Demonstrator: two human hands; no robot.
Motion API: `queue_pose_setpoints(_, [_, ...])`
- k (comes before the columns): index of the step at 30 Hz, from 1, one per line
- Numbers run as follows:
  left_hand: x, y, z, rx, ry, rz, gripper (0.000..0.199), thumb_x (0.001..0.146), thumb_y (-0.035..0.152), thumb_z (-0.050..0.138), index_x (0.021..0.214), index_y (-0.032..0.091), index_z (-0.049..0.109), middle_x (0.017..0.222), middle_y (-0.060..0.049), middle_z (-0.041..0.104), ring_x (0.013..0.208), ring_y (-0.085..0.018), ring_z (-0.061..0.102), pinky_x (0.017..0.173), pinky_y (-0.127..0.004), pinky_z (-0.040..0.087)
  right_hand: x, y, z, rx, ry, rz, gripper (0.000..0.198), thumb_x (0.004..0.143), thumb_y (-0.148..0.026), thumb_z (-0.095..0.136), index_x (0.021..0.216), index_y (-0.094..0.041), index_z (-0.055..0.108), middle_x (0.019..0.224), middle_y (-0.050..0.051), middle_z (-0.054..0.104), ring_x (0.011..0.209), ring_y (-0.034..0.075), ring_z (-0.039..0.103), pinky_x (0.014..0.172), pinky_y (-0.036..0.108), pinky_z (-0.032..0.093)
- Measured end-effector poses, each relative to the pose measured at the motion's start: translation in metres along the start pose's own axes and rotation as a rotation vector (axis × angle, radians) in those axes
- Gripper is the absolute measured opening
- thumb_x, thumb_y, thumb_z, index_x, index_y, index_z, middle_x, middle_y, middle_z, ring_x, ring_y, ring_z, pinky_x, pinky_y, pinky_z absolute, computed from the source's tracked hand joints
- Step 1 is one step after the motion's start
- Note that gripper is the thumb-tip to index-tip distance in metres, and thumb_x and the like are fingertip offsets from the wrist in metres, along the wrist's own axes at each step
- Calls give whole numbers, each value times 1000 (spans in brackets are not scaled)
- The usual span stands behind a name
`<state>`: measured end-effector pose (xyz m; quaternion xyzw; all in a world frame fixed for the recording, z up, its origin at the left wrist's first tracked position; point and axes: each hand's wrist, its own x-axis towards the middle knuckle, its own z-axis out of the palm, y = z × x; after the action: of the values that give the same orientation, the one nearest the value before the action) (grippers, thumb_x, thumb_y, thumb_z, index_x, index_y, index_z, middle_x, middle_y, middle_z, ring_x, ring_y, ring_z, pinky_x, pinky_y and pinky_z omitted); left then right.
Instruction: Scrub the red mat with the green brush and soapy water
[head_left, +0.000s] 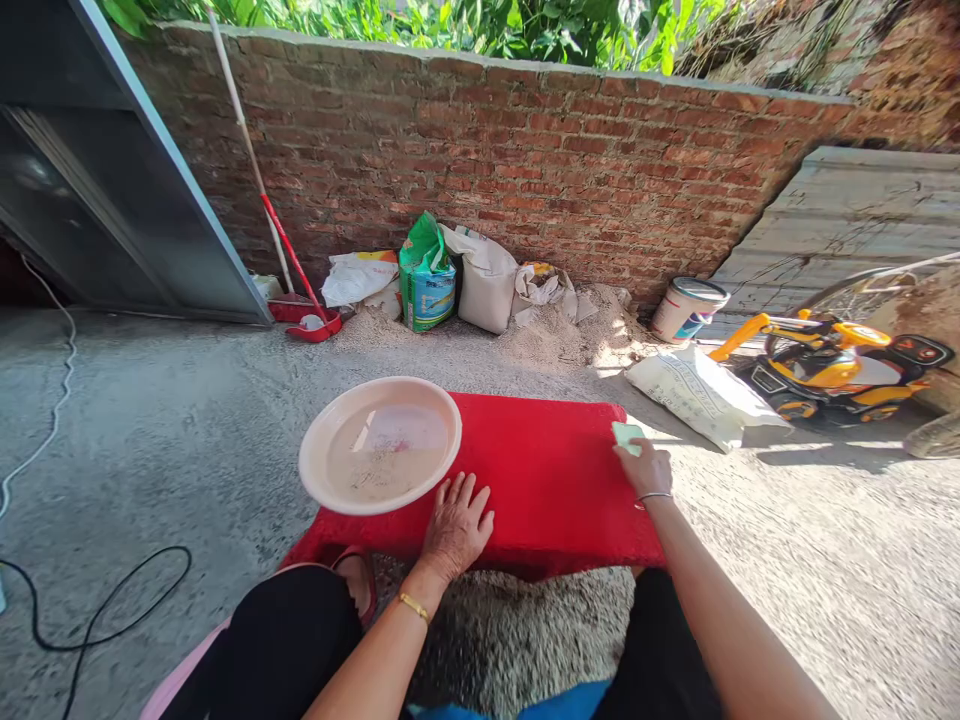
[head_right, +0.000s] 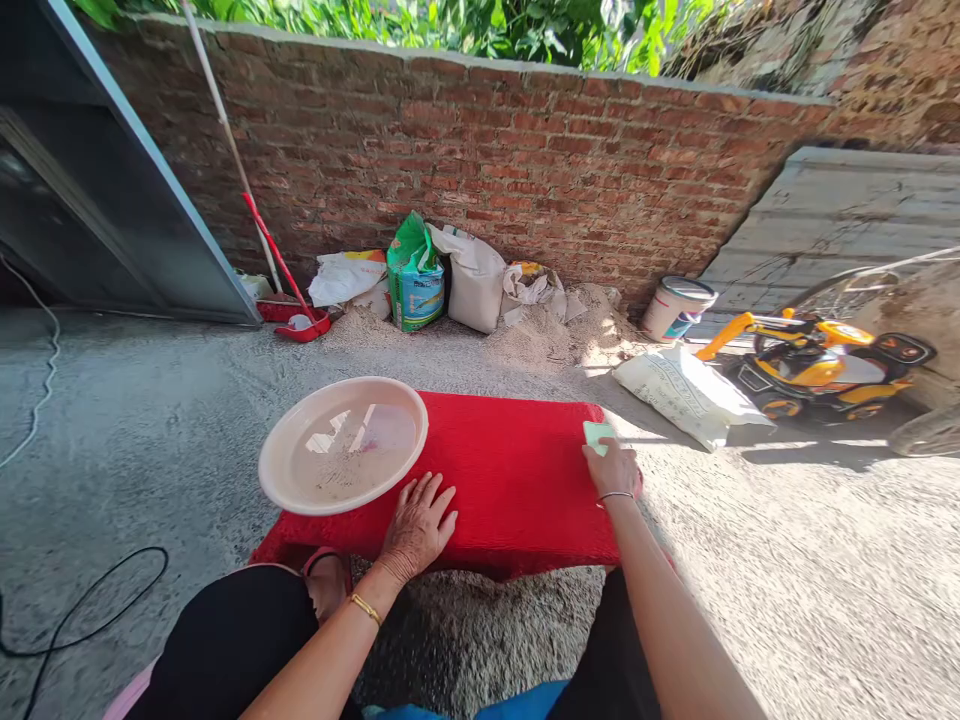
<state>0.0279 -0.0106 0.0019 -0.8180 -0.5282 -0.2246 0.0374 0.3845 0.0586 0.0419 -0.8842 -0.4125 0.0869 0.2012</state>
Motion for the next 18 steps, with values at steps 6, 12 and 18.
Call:
queue_pose_setpoints(6, [-1,-1,4,-7,-12,-7,35,86,32,55,118,22,65,132,-12,58,127,-30,48,107,-50,36,-66,-124,63,36,-122,-505,42,80,-41,63,117,-21,64,106,12,59,101,25,57,85,34,43])
queue_pose_setpoints(12, [-2,-1,5,-19,-8,-12,36,86,32,56,119,23,64,133,-12,57,127,-30,48,107,-50,35,-96,-184,93,-13,-263,-717,43,80,-41,65,120,-26,63,111,11,55,100,23,56,86,31,42])
queue_pose_setpoints(18, [-2,0,7,-28,-23,-27,36,86,33,56,119,23,65,134,-11,57,128,-30,47,108,-50,34,-23,-104,52,-121,-200,-437,45,83,-46,58,124,-27,60,113,11,55,103,26,57,87,35,42])
